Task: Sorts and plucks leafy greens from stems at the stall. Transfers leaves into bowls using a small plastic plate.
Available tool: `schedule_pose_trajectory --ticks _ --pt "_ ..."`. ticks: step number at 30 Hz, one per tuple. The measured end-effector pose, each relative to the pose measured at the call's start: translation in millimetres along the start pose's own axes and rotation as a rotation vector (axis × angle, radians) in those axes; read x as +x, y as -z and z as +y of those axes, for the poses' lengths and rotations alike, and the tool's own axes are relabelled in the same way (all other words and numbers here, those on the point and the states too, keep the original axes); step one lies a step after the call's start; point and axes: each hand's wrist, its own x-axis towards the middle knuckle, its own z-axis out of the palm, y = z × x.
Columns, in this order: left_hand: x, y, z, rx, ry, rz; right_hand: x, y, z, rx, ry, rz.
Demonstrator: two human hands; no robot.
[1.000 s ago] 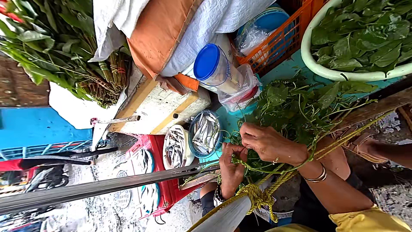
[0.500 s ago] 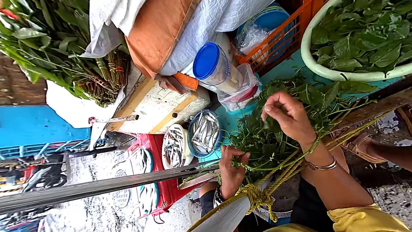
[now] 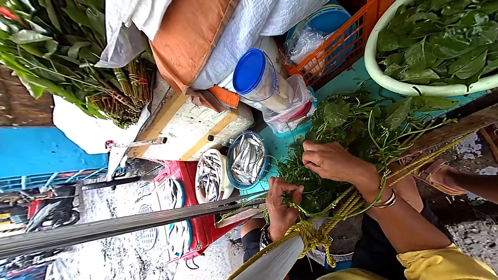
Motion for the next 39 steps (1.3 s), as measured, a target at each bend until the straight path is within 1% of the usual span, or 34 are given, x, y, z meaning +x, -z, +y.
schedule_pose_trajectory --ticks 2,7,9,11,13,15,17,21,24,27,31,34,36,37,39 --pt "-1.5 -0.9 -0.9 0.001 -0.003 -0.013 -0.7 1.6 -0.4 0.018 0.027 0.026" --pt "-6.4 1.0 -3.7 0.039 -0.014 -0.027 -3.4 0.3 8.9 0.152 0.111 0.263" --pt "-10.6 3.1 -6.4 0.056 -0.019 -0.035 -4.9 3.9 15.0 0.226 0.125 0.396" --pt "-18.0 6.1 -10.6 0.076 -0.024 -0.064 -9.6 14.4 23.8 0.309 0.099 0.563" --pt "-24.6 9.1 -12.0 0.128 -0.023 -0.128 -15.6 23.0 31.6 0.440 0.067 0.698" --pt "-28.7 11.9 -14.2 0.209 -0.044 -0.226 -21.5 27.0 35.8 0.674 0.039 0.758" --pt "-32.0 15.6 -16.6 0.273 -0.057 -0.310 -25.6 30.7 36.6 0.930 0.030 0.761" --pt "-35.5 19.5 -18.7 0.326 -0.054 -0.339 -30.1 32.1 37.0 1.273 -0.024 0.771" --pt "-37.3 19.4 -19.0 0.389 -0.092 -0.355 -31.2 30.3 37.3 1.418 -0.077 0.806" --pt "-38.5 18.2 -15.5 0.403 -0.069 -0.333 -30.6 30.8 40.9 1.532 -0.076 0.763" --pt "-31.1 21.8 -11.6 0.415 0.058 -0.236 -25.9 32.5 40.7 1.574 -0.086 0.777" --pt "-22.1 25.6 -22.9 0.450 0.094 -0.163 -27.8 28.6 38.4 1.467 -0.005 0.736" --pt "-15.0 30.7 -30.1 0.397 0.143 -0.146 -27.8 27.2 35.6 1.375 -0.002 0.716" --pt "-11.2 35.5 -31.2 0.332 0.174 -0.178 -26.7 26.3 34.8 1.340 -0.020 0.717" --pt "-2.8 49.0 -30.2 0.169 0.232 -0.339 -24.2 25.3 35.3 1.281 -0.066 0.719"
